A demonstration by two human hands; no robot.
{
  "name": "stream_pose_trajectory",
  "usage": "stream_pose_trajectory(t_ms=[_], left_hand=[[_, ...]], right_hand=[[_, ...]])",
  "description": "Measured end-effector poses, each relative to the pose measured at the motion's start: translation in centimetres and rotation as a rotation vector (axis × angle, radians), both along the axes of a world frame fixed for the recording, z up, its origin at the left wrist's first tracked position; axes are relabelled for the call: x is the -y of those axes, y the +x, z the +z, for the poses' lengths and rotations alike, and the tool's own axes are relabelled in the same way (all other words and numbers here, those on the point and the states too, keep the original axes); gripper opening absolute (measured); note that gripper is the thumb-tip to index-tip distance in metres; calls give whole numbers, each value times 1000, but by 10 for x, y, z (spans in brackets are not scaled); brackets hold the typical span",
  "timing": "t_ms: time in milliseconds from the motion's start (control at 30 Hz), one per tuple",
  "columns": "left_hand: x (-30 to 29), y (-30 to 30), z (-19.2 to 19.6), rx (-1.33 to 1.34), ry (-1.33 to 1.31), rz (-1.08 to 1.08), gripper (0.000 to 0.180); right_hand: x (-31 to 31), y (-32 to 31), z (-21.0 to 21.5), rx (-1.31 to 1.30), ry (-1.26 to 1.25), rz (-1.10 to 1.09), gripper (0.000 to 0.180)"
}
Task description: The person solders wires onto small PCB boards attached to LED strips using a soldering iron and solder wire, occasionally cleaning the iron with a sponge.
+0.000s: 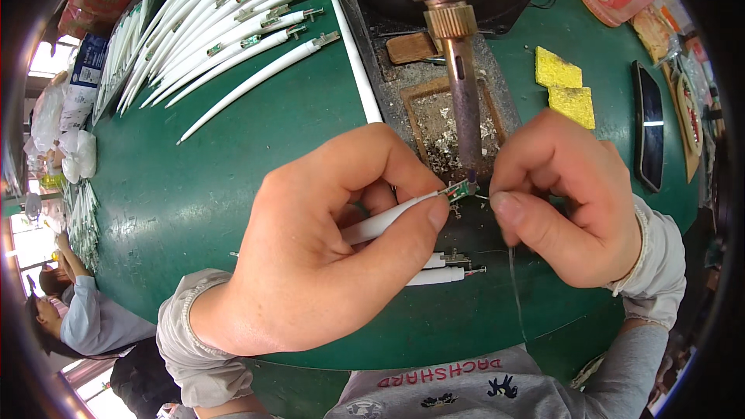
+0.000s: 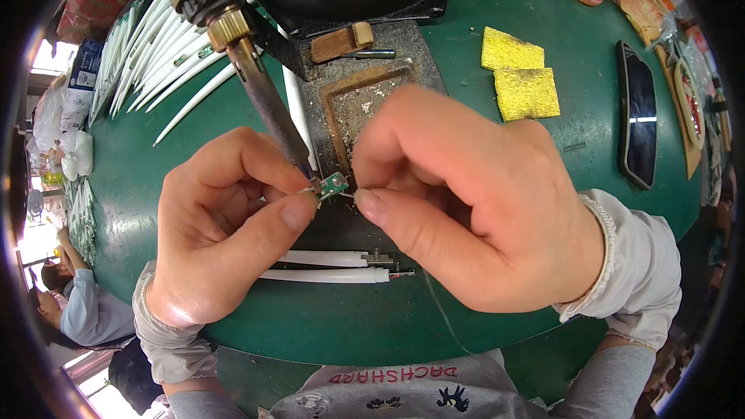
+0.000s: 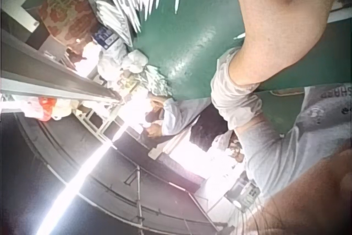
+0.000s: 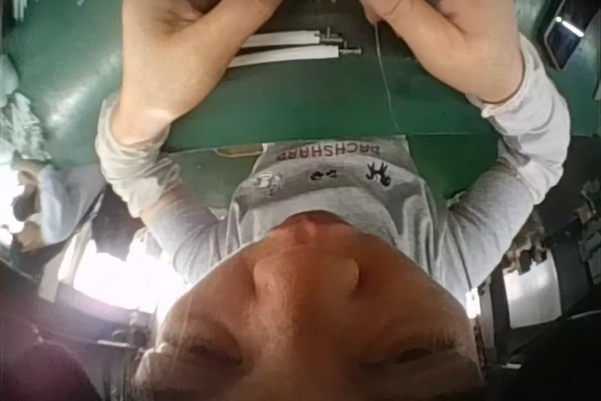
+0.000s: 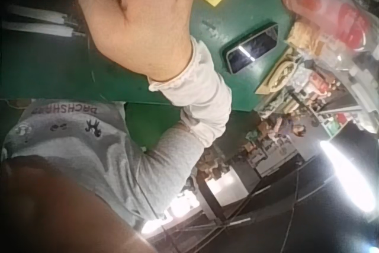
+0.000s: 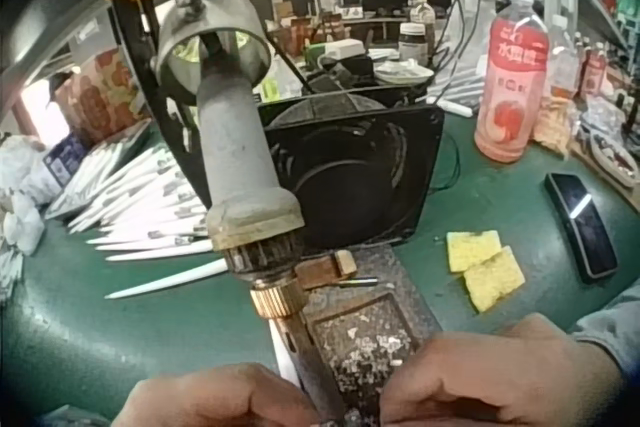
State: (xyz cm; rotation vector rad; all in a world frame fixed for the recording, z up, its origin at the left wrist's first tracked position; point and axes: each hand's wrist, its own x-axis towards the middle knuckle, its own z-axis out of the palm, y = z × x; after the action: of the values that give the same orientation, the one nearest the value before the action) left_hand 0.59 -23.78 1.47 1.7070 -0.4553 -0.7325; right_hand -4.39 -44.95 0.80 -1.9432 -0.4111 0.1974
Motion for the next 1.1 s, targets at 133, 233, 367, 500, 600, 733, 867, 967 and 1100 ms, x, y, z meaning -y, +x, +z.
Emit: stream_pose_trajectory(t_ms=[133,233,367,500,600,733,867,967,1100], left_hand=[[1,0,-3,54,-82,14,9],[1,-1,1,79,-37,7,8],[2,-1,3,71,-24,-3,8],[1,-2,3,70,-52,2,9],[1,-1,4,37,-67,-5,10],[-1,-3,7,-88,-8,0,9],[1,-3,3,-89,22,-15,10],[-1,-4,2,5,25,-31,10],[-2,-5,2,99,49,-57,11]], right_hand=[[-3,-1,1,-78,22,-53,14],[-4,-3,-1,-48,70,-79,15],[-3,-3,-2,22,69,-69,17],[-4,-3,-1,55,49,-49,19],[-4,-2,-3,85,64,-52,19],[-2,-1,-7,105,104,-32,18],[-2,-2,-16,61,144,-95,18],[-4,-4,-17,24,176,-150,21],[-4,-3,-22,-69,219,-172,22]])
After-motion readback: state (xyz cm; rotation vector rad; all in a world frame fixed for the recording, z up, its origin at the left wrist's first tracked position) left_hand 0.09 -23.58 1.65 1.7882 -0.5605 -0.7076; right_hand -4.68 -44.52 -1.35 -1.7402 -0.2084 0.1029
